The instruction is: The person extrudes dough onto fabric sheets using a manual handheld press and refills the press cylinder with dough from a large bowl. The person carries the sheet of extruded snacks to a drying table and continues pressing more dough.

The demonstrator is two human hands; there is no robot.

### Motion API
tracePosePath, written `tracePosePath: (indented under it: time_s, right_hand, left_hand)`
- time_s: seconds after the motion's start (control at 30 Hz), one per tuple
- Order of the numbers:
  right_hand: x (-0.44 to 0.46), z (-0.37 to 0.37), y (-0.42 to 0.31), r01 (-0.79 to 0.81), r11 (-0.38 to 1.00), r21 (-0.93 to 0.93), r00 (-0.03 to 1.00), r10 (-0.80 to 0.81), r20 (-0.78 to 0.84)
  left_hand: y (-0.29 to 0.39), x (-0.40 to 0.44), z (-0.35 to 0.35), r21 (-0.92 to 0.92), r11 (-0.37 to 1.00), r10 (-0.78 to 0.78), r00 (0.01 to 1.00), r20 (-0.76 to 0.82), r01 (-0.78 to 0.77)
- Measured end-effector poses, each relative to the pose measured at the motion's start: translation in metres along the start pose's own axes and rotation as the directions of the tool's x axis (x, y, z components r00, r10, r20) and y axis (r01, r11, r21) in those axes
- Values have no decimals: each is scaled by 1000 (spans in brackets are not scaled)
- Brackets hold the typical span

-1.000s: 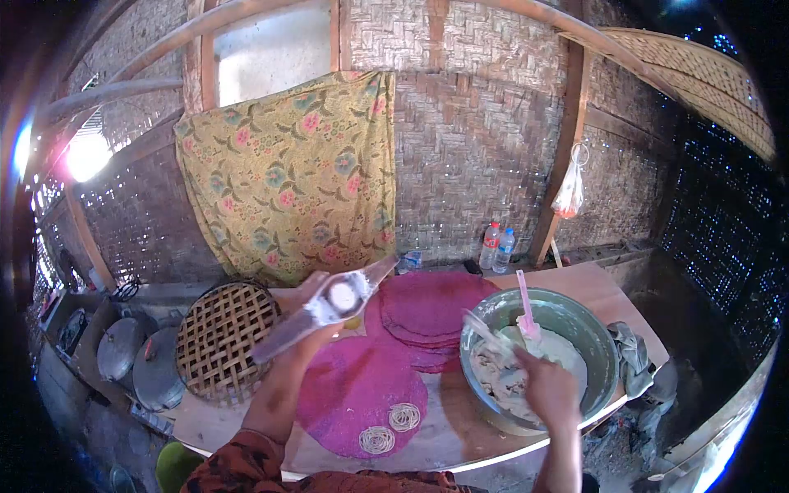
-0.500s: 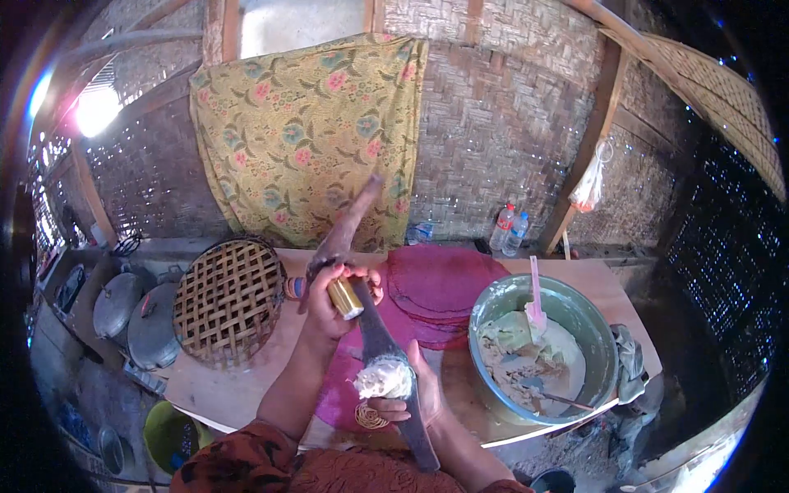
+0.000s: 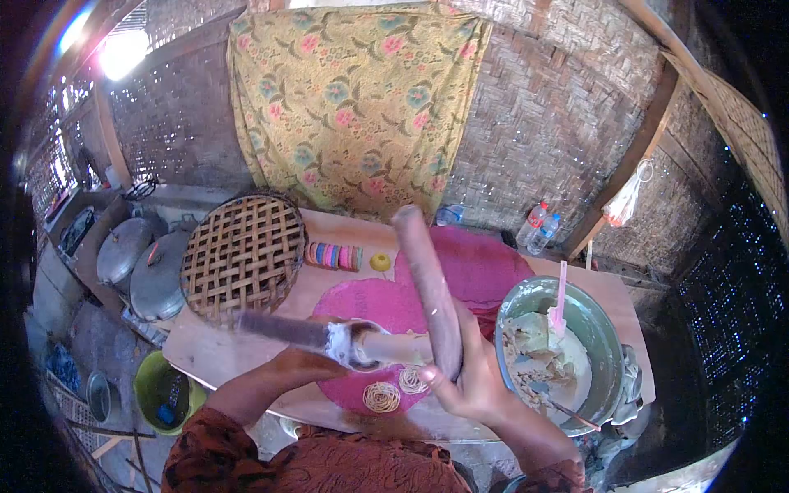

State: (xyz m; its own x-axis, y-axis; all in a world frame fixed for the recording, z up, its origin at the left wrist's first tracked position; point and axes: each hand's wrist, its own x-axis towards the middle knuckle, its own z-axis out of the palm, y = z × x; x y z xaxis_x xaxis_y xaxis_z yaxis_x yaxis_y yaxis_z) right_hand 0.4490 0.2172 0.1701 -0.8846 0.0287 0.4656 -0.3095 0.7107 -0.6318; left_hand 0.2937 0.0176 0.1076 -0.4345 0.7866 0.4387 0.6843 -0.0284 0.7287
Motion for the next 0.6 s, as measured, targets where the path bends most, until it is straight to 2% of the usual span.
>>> tracePosePath:
  time_s: [0.03,0.07,0.1,0.13,0.17,0.2,0.23,0.3,0.4,0.43,0.47,0.5,0.53,0.57,0.6]
  right_hand:
    - [3,2,1,-4,1000,4,1000,4,12]
    - [5,3,3,33,999,-2,997,-33,67]
    - [7,4,4,71,997,-6,990,-69,121]
    - [8,7,-2,-30,1000,3,985,29,173]
    - [7,12,-3,-39,999,3,983,37,182]
    - [7,19,-5,-18,997,-76,975,35,221]
    - [6,25,-5,6,988,-152,965,34,259]
    - [5,30,0,-54,986,-159,953,99,287]
    - [3,27,11,-110,980,-164,909,166,381]
    - [-1,18,21,-359,915,182,827,222,516]
    - [-12,15,36,-478,786,391,742,124,659]
    - [-23,11,52,-652,562,508,624,17,782]
    - [-35,7,67,-807,338,485,486,-86,870]
    - [-40,16,73,-867,163,472,440,-198,876]
    - [-44,26,76,-880,54,472,446,-248,860]
  left_hand:
    - [-1,-5,0,-319,948,-15,999,-30,4]
    - [1,-4,-1,-327,934,-100,985,143,142]
    - [2,-1,-1,-333,931,-107,984,141,149]
    - [4,1,1,-144,972,-137,944,301,187]
    - [5,2,5,49,981,-191,875,445,189]
    - [-4,2,14,-54,981,-136,855,500,188]
    - [-14,-1,23,-61,979,-140,854,501,196]
    - [-29,-9,38,-176,954,-122,848,516,244]
    - [-25,-17,32,-182,949,-141,863,486,258]
    - [-23,-20,27,-194,942,-152,864,480,273]
    - [-20,-21,19,-228,924,-185,882,433,306]
    - [-19,-20,9,-262,905,-222,897,382,336]
    - [-19,-17,-2,-276,895,-238,899,369,350]
    - [-21,-12,-16,-560,789,-87,949,304,252]
    - [-20,-7,-31,-787,604,41,980,194,131]
